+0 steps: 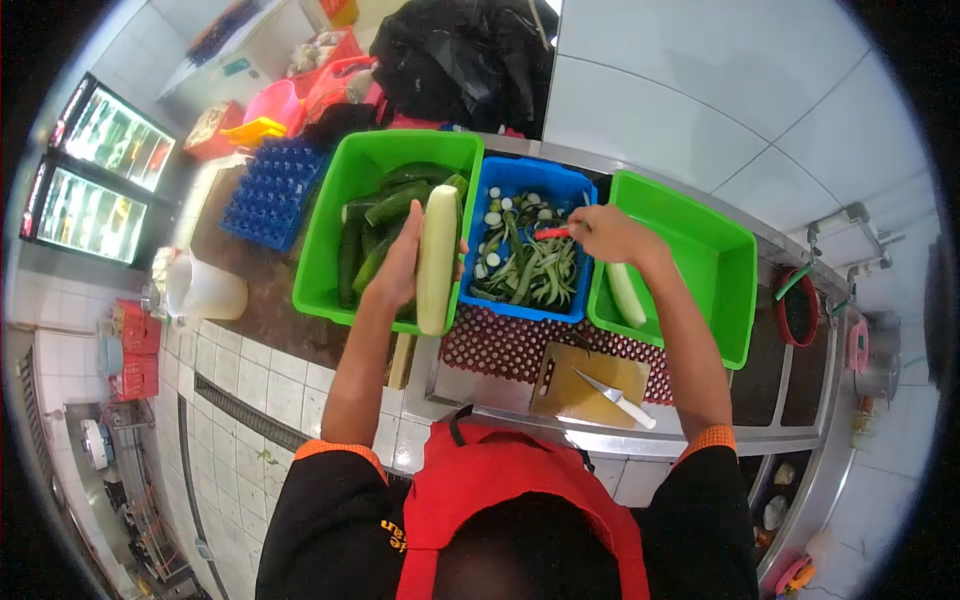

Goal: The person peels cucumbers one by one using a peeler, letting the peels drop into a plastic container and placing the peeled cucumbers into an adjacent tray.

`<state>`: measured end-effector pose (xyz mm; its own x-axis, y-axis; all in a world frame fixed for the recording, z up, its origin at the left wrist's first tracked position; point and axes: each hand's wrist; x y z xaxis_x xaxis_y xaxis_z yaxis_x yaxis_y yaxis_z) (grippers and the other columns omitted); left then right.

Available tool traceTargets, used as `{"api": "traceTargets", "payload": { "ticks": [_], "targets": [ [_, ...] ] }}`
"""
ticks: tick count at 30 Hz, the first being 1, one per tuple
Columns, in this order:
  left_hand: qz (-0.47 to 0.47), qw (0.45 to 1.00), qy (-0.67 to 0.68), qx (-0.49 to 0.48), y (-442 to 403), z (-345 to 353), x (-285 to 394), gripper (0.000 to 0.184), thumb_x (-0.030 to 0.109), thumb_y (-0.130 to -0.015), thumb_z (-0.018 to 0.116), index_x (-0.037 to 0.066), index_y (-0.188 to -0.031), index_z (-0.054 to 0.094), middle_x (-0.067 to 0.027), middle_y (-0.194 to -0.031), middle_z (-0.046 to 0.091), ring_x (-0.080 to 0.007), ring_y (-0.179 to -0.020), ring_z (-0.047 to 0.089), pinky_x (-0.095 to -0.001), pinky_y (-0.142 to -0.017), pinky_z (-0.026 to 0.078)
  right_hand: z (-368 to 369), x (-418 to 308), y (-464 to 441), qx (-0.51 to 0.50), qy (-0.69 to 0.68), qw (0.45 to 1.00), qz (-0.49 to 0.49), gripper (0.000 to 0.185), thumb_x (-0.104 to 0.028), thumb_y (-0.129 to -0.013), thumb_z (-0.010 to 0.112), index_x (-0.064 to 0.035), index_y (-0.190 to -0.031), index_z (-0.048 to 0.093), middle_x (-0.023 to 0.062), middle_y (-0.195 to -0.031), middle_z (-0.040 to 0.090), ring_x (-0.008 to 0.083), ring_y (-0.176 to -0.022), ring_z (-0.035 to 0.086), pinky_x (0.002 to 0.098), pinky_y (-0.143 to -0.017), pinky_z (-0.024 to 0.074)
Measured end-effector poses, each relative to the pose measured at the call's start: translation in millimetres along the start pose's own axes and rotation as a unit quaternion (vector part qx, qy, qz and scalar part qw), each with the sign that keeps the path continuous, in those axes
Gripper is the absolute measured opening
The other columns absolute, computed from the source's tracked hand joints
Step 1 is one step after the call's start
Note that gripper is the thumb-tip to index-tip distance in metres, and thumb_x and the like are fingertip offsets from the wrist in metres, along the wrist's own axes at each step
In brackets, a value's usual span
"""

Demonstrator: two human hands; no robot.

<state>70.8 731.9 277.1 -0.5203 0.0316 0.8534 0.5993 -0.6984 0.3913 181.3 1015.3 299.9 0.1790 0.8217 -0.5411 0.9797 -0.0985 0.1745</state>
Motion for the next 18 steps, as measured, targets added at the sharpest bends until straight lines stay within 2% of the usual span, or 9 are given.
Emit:
{"api": "traceTargets", "payload": {
  "ticks": [1,2,4,6,7,8,10,14,18],
  "targets": [
    [-0.01,0.998,0.065,-0.004,-4,2,-1,0.066,0.066,-0.092,0.032,0.006,-0.111,0.052,-0.0073,-0.084,0.06,-0.019,-0.065,0.061,-0.0337,-0.06,0.052,2,-5,4,-0.004,0.001,0.999,0.033,0.024,-0.02,-0.092,0.05,-0.007,-0.11,0.06,0.0204,-0.094,0.064,0.038,-0.089,0.06,0.0442,-0.075,0.0465],
    [0.01,0.998,0.064,0.012,-5,7,-5,0.071,0.071,-0.087,0.034,0.006,-0.109,0.051,-0.0078,-0.084,0.058,-0.02,-0.064,0.061,-0.0353,-0.058,0.052,18,-7,9,0.151,-0.049,0.987,-0.027,0.025,-0.018,-0.092,0.05,-0.0036,-0.111,0.059,0.0223,-0.092,0.064,0.0403,-0.088,0.06,0.0449,-0.076,0.0467],
    [-0.006,0.993,0.119,-0.015,-16,-3,-18,0.072,0.07,-0.087,0.038,0.003,-0.109,0.051,-0.0107,-0.089,0.057,-0.0226,-0.066,0.062,-0.0367,-0.059,0.053,61,-17,19,0.343,-0.06,0.936,-0.046,0.025,-0.014,-0.093,0.047,0.0007,-0.111,0.057,0.0252,-0.094,0.062,0.0411,-0.089,0.059,0.0468,-0.076,0.0459],
    [0.028,0.978,0.205,0.023,-19,9,-21,0.069,0.067,-0.088,0.039,0.001,-0.106,0.052,-0.014,-0.089,0.059,-0.0266,-0.072,0.062,-0.0393,-0.066,0.053,106,-14,48,0.257,-0.034,0.964,-0.064,0.027,-0.009,-0.093,0.045,0.0026,-0.115,0.052,0.029,-0.097,0.059,0.0419,-0.093,0.057,0.049,-0.077,0.0447],
    [0.038,0.964,0.259,0.04,-19,13,-23,0.068,0.065,-0.09,0.038,0.0,-0.104,0.054,-0.0161,-0.087,0.06,-0.0292,-0.075,0.063,-0.0408,-0.071,0.053,114,-9,61,0.072,-0.036,0.997,-0.021,0.029,-0.007,-0.091,0.044,0.0035,-0.118,0.049,0.0297,-0.099,0.058,0.0442,-0.09,0.057,0.0508,-0.074,0.0457],
    [0.046,0.949,0.312,-0.009,-18,13,-23,0.066,0.062,-0.091,0.038,-0.001,-0.104,0.054,-0.0168,-0.088,0.06,-0.0307,-0.079,0.062,-0.0424,-0.074,0.052,121,-7,71,-0.116,-0.029,0.992,0.027,0.032,-0.004,-0.089,0.043,0.0044,-0.12,0.045,0.0304,-0.1,0.057,0.0466,-0.088,0.058,0.0525,-0.071,0.0467],
    [0.063,0.93,0.349,-0.095,-19,11,-28,0.061,0.057,-0.093,0.039,-0.001,-0.105,0.054,-0.016,-0.09,0.06,-0.0328,-0.084,0.061,-0.0459,-0.078,0.051,136,-26,85,0.143,-0.057,0.988,0.0,0.033,-0.003,-0.086,0.045,0.0059,-0.118,0.045,0.0307,-0.092,0.058,0.048,-0.081,0.059,0.0549,-0.069,0.0464],
    [0.028,0.934,0.355,-0.032,-23,20,-40,0.059,0.059,-0.092,0.04,0.003,-0.108,0.053,-0.013,-0.09,0.059,-0.0284,-0.078,0.06,-0.0444,-0.072,0.052,177,-15,96,0.055,-0.019,0.994,0.09,0.033,-0.005,-0.088,0.047,0.001,-0.12,0.044,0.0321,-0.088,0.057,0.0482,-0.075,0.058,0.0549,-0.065,0.0459],
    [0.023,0.96,0.279,-0.012,-24,25,-39,0.057,0.059,-0.093,0.037,0.008,-0.112,0.052,-0.0089,-0.087,0.06,-0.0208,-0.072,0.058,-0.0385,-0.063,0.052,132,-31,84,0.103,-0.058,0.99,0.082,0.029,-0.008,-0.091,0.045,-0.0012,-0.119,0.047,0.0308,-0.092,0.058,0.0476,-0.081,0.059,0.0516,-0.069,0.0472]
  ]
}}
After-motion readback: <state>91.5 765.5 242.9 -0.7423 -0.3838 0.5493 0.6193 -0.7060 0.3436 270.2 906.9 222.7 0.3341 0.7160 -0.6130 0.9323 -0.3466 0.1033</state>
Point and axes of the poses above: each hand's wrist, its own y-axis away from the middle knuckle, its own z-axis out of the palm, x = y × z
